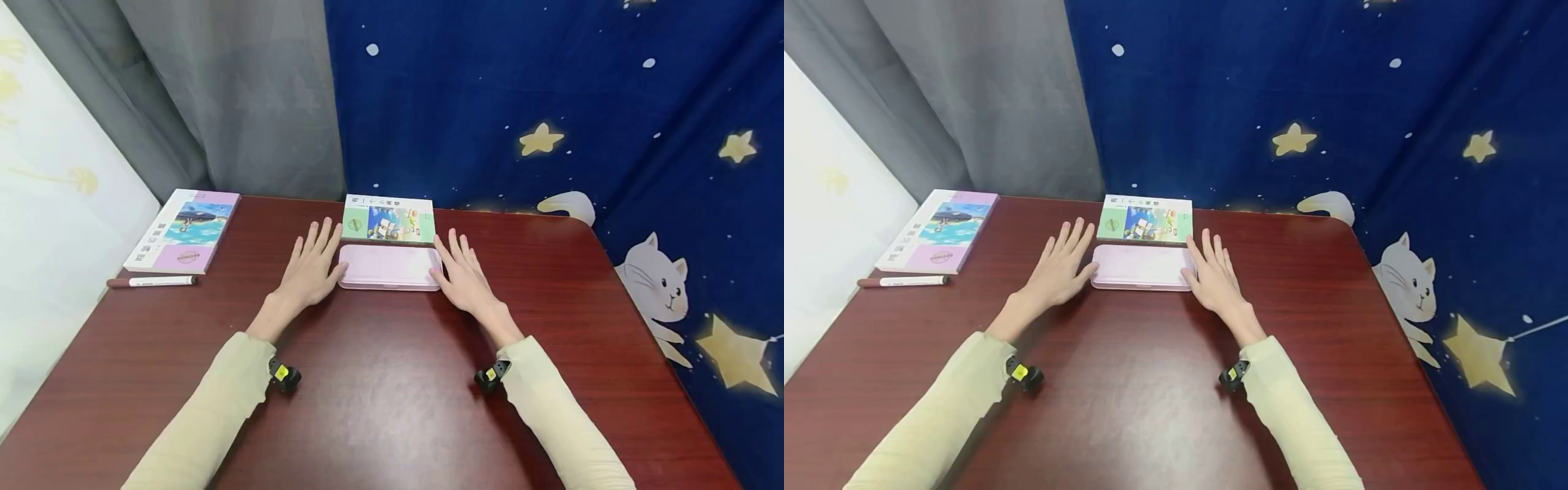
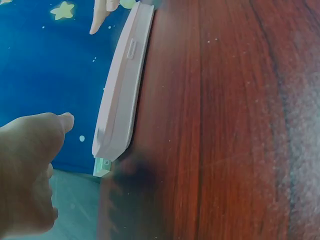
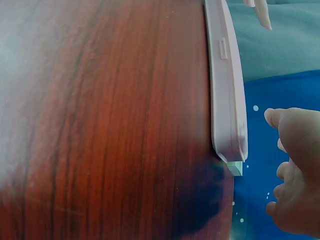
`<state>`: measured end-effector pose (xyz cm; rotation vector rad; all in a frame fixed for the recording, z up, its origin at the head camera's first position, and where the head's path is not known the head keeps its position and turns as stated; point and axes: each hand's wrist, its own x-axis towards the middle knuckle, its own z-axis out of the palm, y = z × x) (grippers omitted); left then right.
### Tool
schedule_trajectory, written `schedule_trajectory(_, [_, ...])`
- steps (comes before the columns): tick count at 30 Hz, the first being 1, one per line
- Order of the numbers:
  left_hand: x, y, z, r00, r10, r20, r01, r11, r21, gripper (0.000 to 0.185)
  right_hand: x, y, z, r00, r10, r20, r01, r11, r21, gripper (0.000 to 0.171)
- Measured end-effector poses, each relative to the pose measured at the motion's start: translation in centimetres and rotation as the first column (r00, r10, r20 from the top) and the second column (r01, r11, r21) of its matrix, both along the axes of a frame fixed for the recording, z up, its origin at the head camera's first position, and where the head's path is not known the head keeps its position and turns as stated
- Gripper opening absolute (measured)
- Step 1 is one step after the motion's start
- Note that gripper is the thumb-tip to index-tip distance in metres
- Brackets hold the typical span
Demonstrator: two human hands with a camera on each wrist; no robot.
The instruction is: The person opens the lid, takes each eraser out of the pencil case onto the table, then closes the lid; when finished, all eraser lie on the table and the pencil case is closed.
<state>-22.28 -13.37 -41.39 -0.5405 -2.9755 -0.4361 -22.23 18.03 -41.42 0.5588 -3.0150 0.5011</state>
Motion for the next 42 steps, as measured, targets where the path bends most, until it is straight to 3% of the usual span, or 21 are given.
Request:
schedule_trajectory(13, [-0.3, 3.6, -0.5, 0.996, -0.091, -0.003, 0.091, 0.994, -0.059, 0.091, -0.4, -2.4, -0.5, 0.99, 0.141, -0.024, -0.139, 0.988, 0.062, 0.07])
schedule_trajectory(23, [-0.6, 4.8, -1.1, 0.995, -0.087, 0.048, 0.091, 0.993, -0.078, 0.099, -0.5, -5.1, -0.5, 0.973, 0.227, -0.039, -0.22, 0.965, 0.14, 0.076])
schedule_trajectory(28, [-0.8, 5.1, -1.5, 0.993, -0.083, 0.082, 0.09, 0.992, -0.086, 0.097, 0.0, -6.0, -1.0, 0.979, 0.201, -0.017, -0.193, 0.958, 0.214, 0.078])
schedule_trajectory(33, [-0.6, 5.0, -2.0, 0.988, -0.078, 0.131, 0.087, 0.994, -0.068, 0.095, 0.5, -6.8, -1.6, 0.974, 0.215, -0.073, -0.18, 0.929, 0.324, 0.075])
schedule_trajectory(36, [-0.7, 4.8, -2.0, 0.99, -0.08, 0.119, 0.089, 0.994, -0.07, 0.095, 0.4, -7.3, -1.7, 0.967, 0.231, -0.107, -0.178, 0.914, 0.364, 0.074])
schedule_trajectory(42, [-1.8, 4.8, -1.5, 0.988, -0.129, 0.089, 0.137, 0.987, -0.083, 0.095, -0.1, -7.3, -1.3, 0.961, 0.218, -0.168, -0.14, 0.914, 0.381, 0.075])
